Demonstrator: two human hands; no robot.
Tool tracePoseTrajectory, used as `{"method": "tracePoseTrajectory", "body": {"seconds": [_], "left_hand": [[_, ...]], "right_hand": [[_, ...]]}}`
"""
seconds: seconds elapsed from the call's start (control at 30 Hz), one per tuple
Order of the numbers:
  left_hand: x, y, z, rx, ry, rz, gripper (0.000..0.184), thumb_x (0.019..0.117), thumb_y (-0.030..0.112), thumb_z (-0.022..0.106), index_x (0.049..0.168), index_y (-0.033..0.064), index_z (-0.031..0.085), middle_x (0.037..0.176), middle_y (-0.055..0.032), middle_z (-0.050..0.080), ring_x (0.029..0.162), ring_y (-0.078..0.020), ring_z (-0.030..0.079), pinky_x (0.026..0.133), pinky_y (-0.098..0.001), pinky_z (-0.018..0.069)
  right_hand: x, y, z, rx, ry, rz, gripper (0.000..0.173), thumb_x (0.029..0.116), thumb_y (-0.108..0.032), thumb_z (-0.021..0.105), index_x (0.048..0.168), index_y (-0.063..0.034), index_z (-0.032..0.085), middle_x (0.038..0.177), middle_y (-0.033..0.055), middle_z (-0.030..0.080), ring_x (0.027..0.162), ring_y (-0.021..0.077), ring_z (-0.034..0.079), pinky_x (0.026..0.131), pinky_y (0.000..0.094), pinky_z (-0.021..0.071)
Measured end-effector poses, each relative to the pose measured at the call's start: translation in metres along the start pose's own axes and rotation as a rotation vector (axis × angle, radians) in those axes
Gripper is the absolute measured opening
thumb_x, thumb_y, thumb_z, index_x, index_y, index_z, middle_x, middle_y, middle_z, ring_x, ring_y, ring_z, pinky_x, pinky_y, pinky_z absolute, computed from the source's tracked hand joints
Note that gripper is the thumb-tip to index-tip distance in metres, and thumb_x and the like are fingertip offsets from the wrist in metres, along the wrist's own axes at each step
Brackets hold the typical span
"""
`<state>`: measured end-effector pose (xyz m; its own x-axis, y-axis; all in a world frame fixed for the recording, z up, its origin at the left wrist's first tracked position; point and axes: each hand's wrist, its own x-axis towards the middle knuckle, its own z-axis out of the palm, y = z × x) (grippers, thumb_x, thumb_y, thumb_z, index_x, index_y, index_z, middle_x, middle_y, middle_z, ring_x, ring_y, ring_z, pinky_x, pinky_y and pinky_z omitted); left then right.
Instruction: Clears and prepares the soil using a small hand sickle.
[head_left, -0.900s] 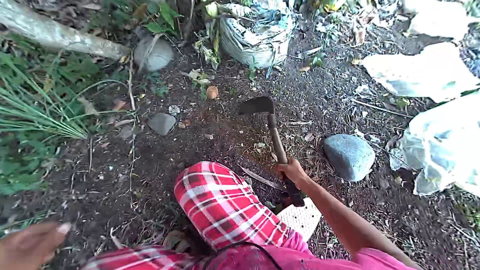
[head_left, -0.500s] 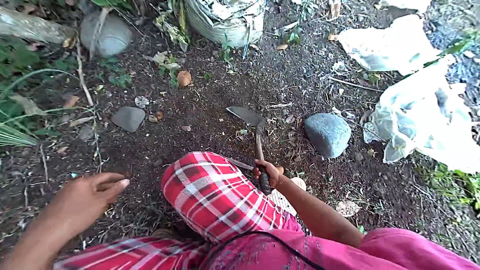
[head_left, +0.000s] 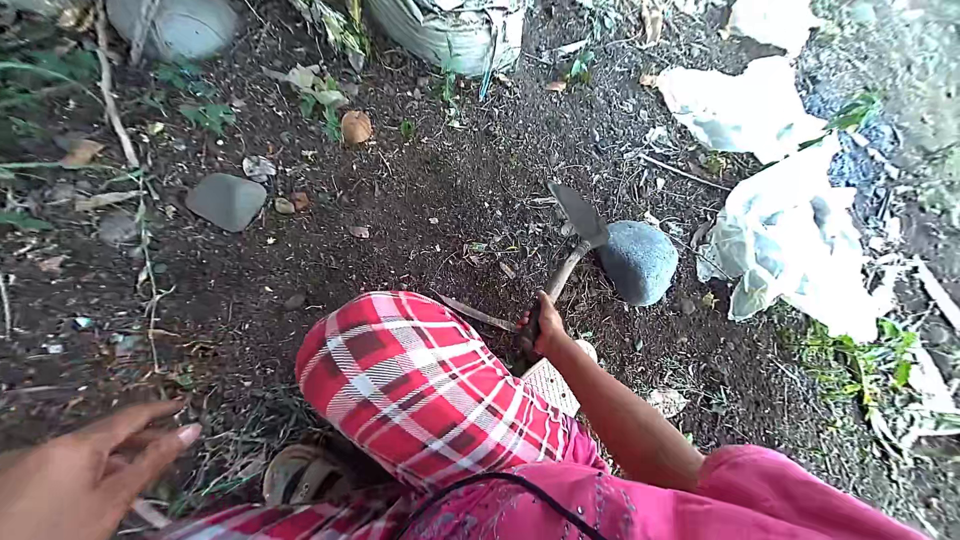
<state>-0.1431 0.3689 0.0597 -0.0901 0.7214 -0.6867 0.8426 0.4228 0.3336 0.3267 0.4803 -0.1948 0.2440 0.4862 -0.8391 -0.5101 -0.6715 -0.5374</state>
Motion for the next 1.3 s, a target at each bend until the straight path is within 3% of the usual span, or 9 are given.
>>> {"method": "tracePoseTrajectory", "body": {"seconds": [0.13,0.3,0.5,0.6,0.73,0.8,1.0,1.13,1.3], "left_hand": [[-0.011,-0.008,0.008,-0.044,-0.035,-0.034,0.048,0.1095,0.025,0.051,0.145,-0.0078,0.050,0.129,-0.0348,0.062,0.118,-0.0482,0.063,0.104,-0.0632,0.0437],[-0.008,-0.024,0.010,-0.060,0.009,-0.035,0.048,0.1100,0.027,0.049,0.143,-0.0081,0.050,0.128,-0.0347,0.061,0.116,-0.0467,0.063,0.103,-0.0621,0.0448],[-0.005,-0.018,0.027,-0.047,0.206,0.068,0.040,0.1048,0.022,0.060,0.130,-0.0085,0.062,0.103,-0.0329,0.069,0.096,-0.0503,0.067,0.087,-0.0720,0.0483],[-0.008,-0.020,0.032,-0.034,0.201,0.124,0.043,0.1046,0.030,0.061,0.132,-0.0039,0.063,0.104,-0.0297,0.071,0.094,-0.0480,0.070,0.084,-0.0711,0.0510],[-0.007,-0.032,0.031,-0.037,0.245,0.151,0.044,0.1052,0.029,0.059,0.133,-0.0049,0.062,0.107,-0.0320,0.070,0.098,-0.0516,0.068,0.086,-0.0734,0.0491],[-0.005,-0.044,0.034,-0.009,0.304,0.155,0.046,0.1048,0.032,0.059,0.131,-0.0066,0.062,0.107,-0.0352,0.068,0.098,-0.0556,0.067,0.085,-0.0772,0.0478],[-0.013,-0.031,0.035,-0.058,0.335,0.171,0.048,0.1042,0.035,0.059,0.129,-0.0063,0.064,0.104,-0.0337,0.070,0.093,-0.0554,0.068,0.080,-0.0774,0.0487],[-0.025,0.001,0.012,-0.017,0.205,0.012,0.047,0.1066,0.034,0.056,0.134,-0.0037,0.062,0.114,-0.0317,0.069,0.105,-0.0538,0.067,0.090,-0.0741,0.0471],[-0.017,0.007,0.004,0.049,0.126,-0.070,0.047,0.1073,0.036,0.055,0.138,0.0005,0.061,0.116,-0.0294,0.069,0.109,-0.0493,0.067,0.092,-0.0680,0.0495]], "right_hand": [[-0.032,0.047,-0.004,-0.107,-0.158,0.086,0.052,0.1120,-0.050,0.024,0.087,-0.0110,0.047,0.052,-0.0013,0.048,0.041,0.0104,0.050,0.042,0.0264,0.0482],[-0.068,-0.008,-0.049,-0.290,-0.116,0.234,0.049,0.1097,-0.053,0.031,0.090,-0.0128,0.051,0.056,-0.0022,0.047,0.042,0.0092,0.049,0.042,0.0246,0.0476],[-0.028,0.025,0.016,-0.151,-0.156,0.044,0.055,0.1105,-0.052,0.022,0.078,-0.0153,0.047,0.051,-0.0016,0.050,0.041,0.0105,0.051,0.041,0.0277,0.0468],[-0.053,0.026,-0.014,-0.410,-0.192,0.096,0.045,0.1126,-0.044,0.029,0.099,-0.0099,0.055,0.058,-0.0006,0.051,0.046,0.0095,0.051,0.046,0.0262,0.0486],[-0.043,-0.045,-0.053,-0.622,-0.078,0.053,0.041,0.1101,-0.042,0.043,0.097,-0.0062,0.059,0.068,0.0035,0.060,0.053,0.0137,0.058,0.051,0.0307,0.0544],[-0.023,-0.073,-0.035,-0.486,-0.132,-0.094,0.037,0.1119,-0.033,0.039,0.102,-0.0024,0.058,0.075,0.0075,0.065,0.062,0.0170,0.064,0.059,0.0331,0.0583],[0.044,-0.077,0.117,-0.032,-0.053,-0.335,0.032,0.1112,-0.035,0.036,0.097,-0.0090,0.048,0.065,0.0019,0.050,0.050,0.0127,0.052,0.049,0.0311,0.0513],[0.028,-0.004,0.092,-0.321,-0.128,-0.153,0.038,0.1124,-0.036,0.036,0.093,-0.0086,0.052,0.061,-0.0004,0.052,0.048,0.0106,0.052,0.049,0.0290,0.0508],[0.031,-0.072,0.055,-0.336,-0.099,-0.193,0.031,0.1108,-0.038,0.039,0.099,-0.0111,0.050,0.062,-0.0008,0.051,0.048,0.0111,0.053,0.046,0.0287,0.0513]]}}
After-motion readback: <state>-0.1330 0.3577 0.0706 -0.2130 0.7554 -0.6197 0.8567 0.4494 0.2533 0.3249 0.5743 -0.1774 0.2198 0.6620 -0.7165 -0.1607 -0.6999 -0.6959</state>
